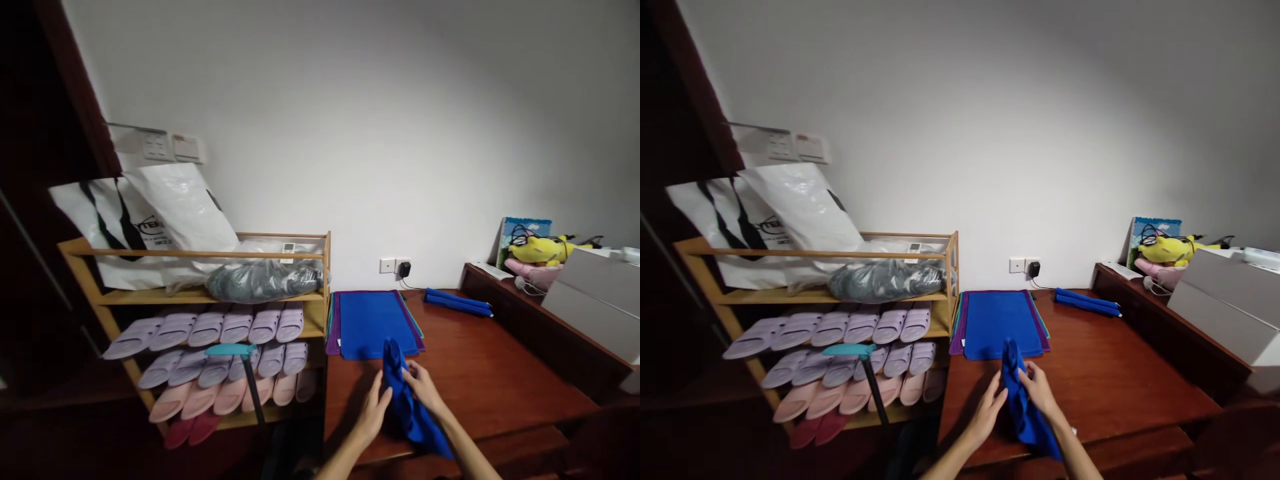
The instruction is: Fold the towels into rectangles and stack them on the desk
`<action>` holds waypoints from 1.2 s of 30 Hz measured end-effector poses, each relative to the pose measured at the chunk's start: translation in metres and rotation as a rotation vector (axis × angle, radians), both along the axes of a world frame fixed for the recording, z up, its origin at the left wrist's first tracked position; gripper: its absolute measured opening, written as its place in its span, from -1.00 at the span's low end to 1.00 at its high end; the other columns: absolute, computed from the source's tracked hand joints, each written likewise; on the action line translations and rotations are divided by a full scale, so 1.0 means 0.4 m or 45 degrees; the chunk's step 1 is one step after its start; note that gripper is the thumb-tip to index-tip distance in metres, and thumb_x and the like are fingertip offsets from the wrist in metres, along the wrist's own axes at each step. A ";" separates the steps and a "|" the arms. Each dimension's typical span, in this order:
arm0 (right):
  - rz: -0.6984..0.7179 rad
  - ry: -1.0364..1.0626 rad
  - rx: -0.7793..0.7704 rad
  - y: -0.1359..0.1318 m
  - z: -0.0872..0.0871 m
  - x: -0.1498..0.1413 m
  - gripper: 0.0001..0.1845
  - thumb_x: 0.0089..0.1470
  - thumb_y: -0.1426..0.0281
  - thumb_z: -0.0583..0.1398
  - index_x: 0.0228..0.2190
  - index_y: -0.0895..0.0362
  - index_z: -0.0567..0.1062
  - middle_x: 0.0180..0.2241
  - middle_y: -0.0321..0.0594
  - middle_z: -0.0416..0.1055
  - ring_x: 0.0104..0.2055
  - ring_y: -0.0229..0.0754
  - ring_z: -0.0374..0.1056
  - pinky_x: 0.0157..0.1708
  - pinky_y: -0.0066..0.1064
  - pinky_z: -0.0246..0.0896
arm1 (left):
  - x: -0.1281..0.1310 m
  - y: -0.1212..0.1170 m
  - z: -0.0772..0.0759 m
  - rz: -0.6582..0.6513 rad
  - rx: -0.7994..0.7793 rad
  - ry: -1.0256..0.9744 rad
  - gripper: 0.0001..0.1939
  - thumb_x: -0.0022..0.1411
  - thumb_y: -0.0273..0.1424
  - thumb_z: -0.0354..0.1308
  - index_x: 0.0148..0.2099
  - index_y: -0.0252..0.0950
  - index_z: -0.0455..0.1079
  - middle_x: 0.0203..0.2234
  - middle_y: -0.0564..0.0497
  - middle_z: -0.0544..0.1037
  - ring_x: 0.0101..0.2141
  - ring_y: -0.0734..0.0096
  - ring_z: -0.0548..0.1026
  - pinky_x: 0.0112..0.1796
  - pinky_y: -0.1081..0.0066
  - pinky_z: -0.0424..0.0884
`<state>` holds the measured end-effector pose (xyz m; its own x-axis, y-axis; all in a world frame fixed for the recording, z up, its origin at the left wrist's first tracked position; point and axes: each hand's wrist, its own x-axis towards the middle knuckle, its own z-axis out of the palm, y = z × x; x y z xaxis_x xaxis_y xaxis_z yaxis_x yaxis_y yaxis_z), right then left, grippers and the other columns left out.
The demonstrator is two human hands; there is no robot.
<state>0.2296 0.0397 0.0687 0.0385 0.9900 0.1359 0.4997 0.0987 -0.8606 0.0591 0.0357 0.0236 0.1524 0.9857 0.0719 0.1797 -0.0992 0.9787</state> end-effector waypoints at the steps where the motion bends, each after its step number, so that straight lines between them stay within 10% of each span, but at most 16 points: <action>1: 0.029 0.083 0.013 0.001 0.015 -0.033 -0.36 0.04 -0.10 -0.03 -0.21 0.17 0.47 -0.27 -0.12 0.52 -0.23 -0.06 0.42 -0.21 -0.31 0.29 | 0.013 -0.008 0.011 0.014 0.000 -0.036 -0.43 0.14 -0.19 0.08 0.18 -0.24 0.21 0.12 -0.08 0.36 0.13 0.20 0.28 0.12 0.25 0.18; 5: 0.096 0.380 0.022 -0.028 0.060 -0.136 -0.34 0.07 -0.10 -0.06 -0.09 0.14 0.43 -0.09 -0.13 0.47 0.00 -0.07 0.33 0.00 -0.27 0.20 | 0.008 -0.011 0.075 0.084 0.071 -0.125 -0.35 0.14 -0.21 0.08 0.24 -0.30 0.10 0.16 -0.14 0.30 0.15 0.19 0.24 0.14 0.26 0.14; 10: 0.221 0.801 -0.041 -0.064 0.079 -0.156 -0.43 -0.27 0.11 0.36 -0.20 0.14 0.51 -0.20 -0.16 0.53 -0.08 0.02 0.37 0.04 -0.15 0.16 | -0.056 -0.014 0.143 -0.028 0.119 -0.335 -0.36 0.04 -0.27 0.21 0.17 -0.28 0.21 0.07 -0.14 0.41 0.06 0.16 0.36 0.10 0.24 0.22; 19: -0.029 0.989 -0.264 -0.019 0.043 -0.038 -0.44 -0.07 0.02 0.18 -0.14 0.15 0.46 -0.35 -0.13 0.56 -0.24 -0.01 0.47 -0.17 -0.18 0.33 | -0.187 0.033 0.125 -0.052 -0.430 -0.512 -0.55 0.02 -0.11 0.21 -0.14 -0.33 0.42 -0.22 -0.21 0.58 -0.13 0.01 0.51 -0.08 0.09 0.39; 25: -0.229 0.316 -0.024 0.039 -0.071 0.004 -0.44 -0.12 0.04 0.12 -0.18 0.18 0.49 -0.11 -0.07 0.50 -0.01 0.04 0.37 0.02 -0.20 0.20 | -0.141 0.025 0.100 0.228 -0.111 -0.210 -0.53 0.07 -0.31 0.10 0.07 -0.26 0.30 0.15 -0.15 0.29 0.22 0.13 0.09 0.20 0.09 -0.08; 30: -0.284 0.072 -0.039 0.013 -0.157 0.032 -0.56 -0.14 0.23 0.08 -0.22 0.16 0.51 -0.18 -0.02 0.53 -0.04 0.09 0.38 0.02 -0.15 0.19 | -0.040 -0.063 0.033 -0.393 0.533 0.674 -0.48 0.17 -0.39 -0.03 0.20 -0.10 0.18 0.28 -0.01 0.06 0.27 0.18 -0.07 0.22 0.04 -0.17; 33: -0.266 -0.038 -0.010 -0.013 -0.159 0.090 -0.53 -0.13 0.32 0.06 -0.14 0.14 0.48 -0.09 -0.06 0.48 0.03 0.01 0.34 0.06 -0.23 0.14 | -0.024 -0.090 0.012 -0.633 0.501 0.962 -0.48 0.18 -0.34 -0.04 0.21 -0.17 0.18 0.27 -0.10 0.09 0.28 0.11 -0.13 0.20 -0.09 -0.25; 36: -0.130 -0.194 0.027 -0.035 -0.137 0.168 -0.54 -0.09 0.36 0.02 -0.12 0.10 0.47 -0.08 -0.13 0.48 0.03 -0.07 0.34 0.06 -0.31 0.14 | -0.043 -0.093 0.021 -0.526 0.367 1.083 -0.47 0.09 -0.35 0.00 0.15 -0.21 0.26 0.27 -0.08 0.09 0.28 0.05 -0.16 0.18 -0.17 -0.25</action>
